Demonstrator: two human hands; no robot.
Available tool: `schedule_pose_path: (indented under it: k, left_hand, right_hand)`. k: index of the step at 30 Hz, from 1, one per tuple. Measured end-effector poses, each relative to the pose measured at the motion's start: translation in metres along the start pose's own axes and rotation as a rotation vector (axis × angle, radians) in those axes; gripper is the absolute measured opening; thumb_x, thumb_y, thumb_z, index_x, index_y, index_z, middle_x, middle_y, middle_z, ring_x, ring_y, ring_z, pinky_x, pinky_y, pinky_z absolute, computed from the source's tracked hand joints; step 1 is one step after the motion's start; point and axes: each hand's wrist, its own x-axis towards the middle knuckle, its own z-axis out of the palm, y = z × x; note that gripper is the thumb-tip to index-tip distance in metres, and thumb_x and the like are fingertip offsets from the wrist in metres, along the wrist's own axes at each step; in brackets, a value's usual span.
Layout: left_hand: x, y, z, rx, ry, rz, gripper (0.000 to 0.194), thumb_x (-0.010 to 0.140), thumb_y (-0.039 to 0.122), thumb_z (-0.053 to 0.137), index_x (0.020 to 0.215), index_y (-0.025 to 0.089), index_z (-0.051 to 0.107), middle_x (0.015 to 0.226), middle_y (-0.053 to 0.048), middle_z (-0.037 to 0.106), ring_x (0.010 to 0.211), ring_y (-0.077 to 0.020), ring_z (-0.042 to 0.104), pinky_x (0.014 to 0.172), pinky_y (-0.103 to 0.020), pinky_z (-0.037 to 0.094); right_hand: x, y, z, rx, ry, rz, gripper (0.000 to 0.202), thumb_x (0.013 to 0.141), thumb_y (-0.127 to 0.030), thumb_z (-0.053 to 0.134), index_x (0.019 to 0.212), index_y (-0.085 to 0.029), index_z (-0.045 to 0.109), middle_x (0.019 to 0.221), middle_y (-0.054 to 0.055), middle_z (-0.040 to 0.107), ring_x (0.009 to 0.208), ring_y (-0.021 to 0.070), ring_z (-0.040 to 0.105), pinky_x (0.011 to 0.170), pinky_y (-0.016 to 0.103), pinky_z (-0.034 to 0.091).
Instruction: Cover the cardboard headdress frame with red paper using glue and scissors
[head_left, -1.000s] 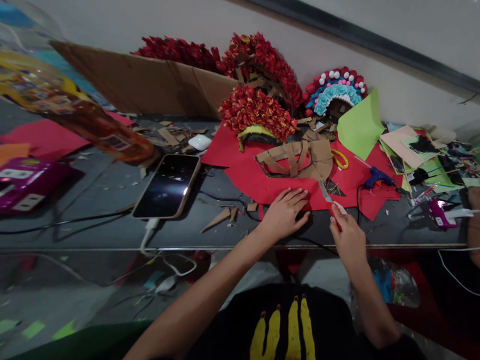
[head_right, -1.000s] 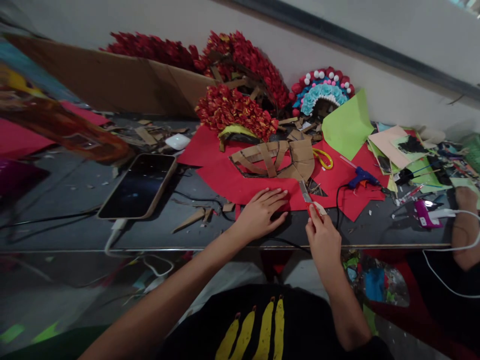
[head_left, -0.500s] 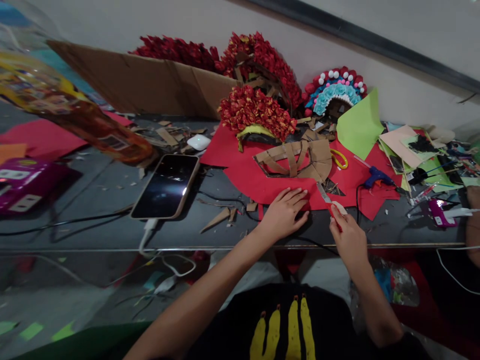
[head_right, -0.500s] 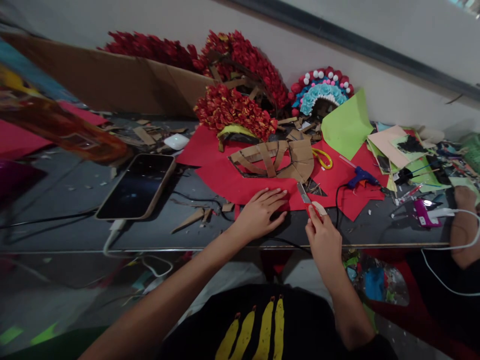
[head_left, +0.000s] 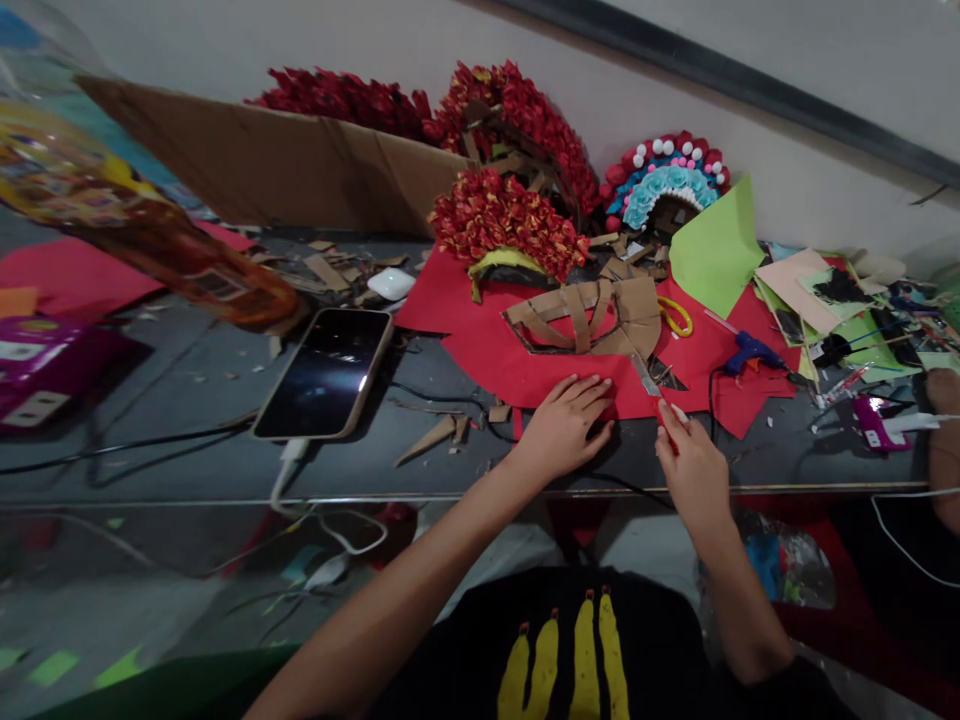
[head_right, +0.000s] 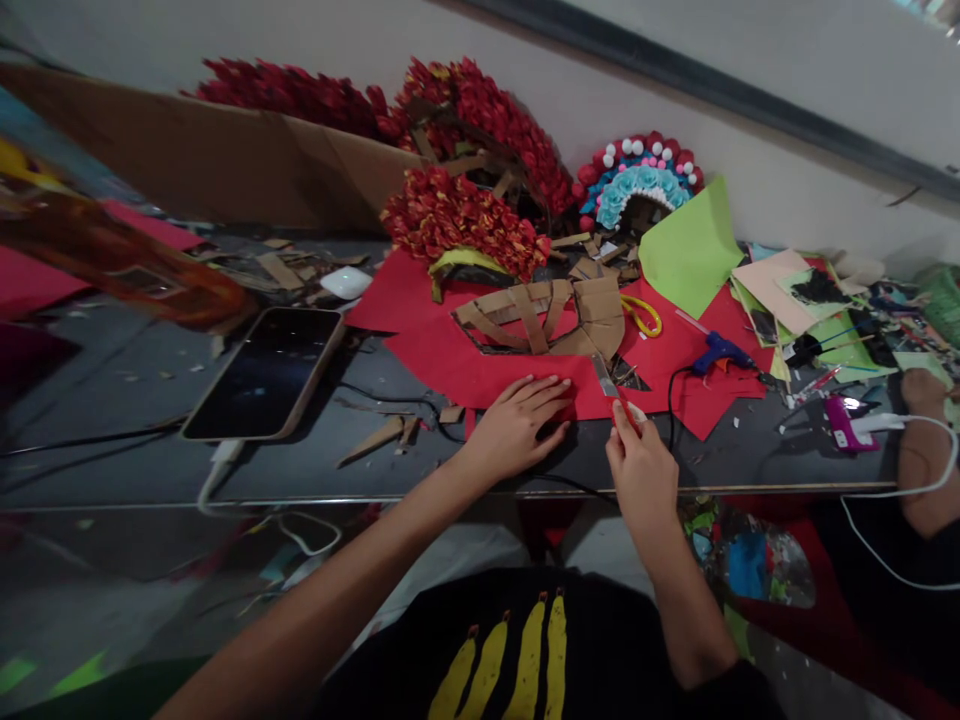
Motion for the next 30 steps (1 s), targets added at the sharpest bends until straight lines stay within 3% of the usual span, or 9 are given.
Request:
schedule_pose_path:
  k: [12,19,25,30]
  left_hand:
    - [0.0,-0.001,0.002,-0.035,0.01,0.002,0.033,0.086,0.029,0.046,0.11,0.017,0.065,0.126,-0.009,0.06,0.122,-0.0246,0.05,0.106,-0.045,0.035]
    - [0.0,-0.001,0.002,-0.051,0.016,-0.001,0.03,0.086,0.027,0.046,0.106,0.017,0.066,0.126,-0.009,0.06,0.122,-0.0241,0.05,0.106,-0.045,0.035]
    - [0.0,-0.003,0.003,-0.11,0.044,-0.015,0.028,0.086,0.025,0.046,0.103,0.015,0.066,0.125,-0.01,0.06,0.121,-0.0242,0.052,0.106,-0.046,0.036]
    - [0.001,-0.009,0.004,-0.32,0.208,-0.086,0.026,0.089,0.026,0.043,0.098,0.015,0.065,0.115,-0.012,0.066,0.112,-0.0204,0.058,0.104,-0.043,0.04]
  right_hand:
    - [-0.007,0.012,-0.007,-0.193,-0.054,-0.053,0.038,0.087,-0.028,0.05,0.124,-0.032,0.057,0.082,0.003,0.062,0.058,0.0124,0.056,0.045,0.023,0.033]
    - [-0.017,0.025,-0.006,-0.116,0.007,-0.018,0.039,0.088,-0.026,0.049,0.126,-0.03,0.056,0.077,0.001,0.058,0.06,0.0121,0.054,0.05,0.023,0.033]
    - [-0.017,0.027,-0.002,-0.023,0.071,-0.06,0.041,0.091,-0.027,0.04,0.13,-0.025,0.052,0.081,0.003,0.058,0.069,0.0153,0.057,0.059,0.024,0.04]
    - [-0.015,0.029,0.002,0.04,0.123,-0.044,0.053,0.093,-0.035,0.036,0.142,-0.017,0.032,0.09,0.009,0.061,0.08,0.0218,0.058,0.069,0.032,0.045]
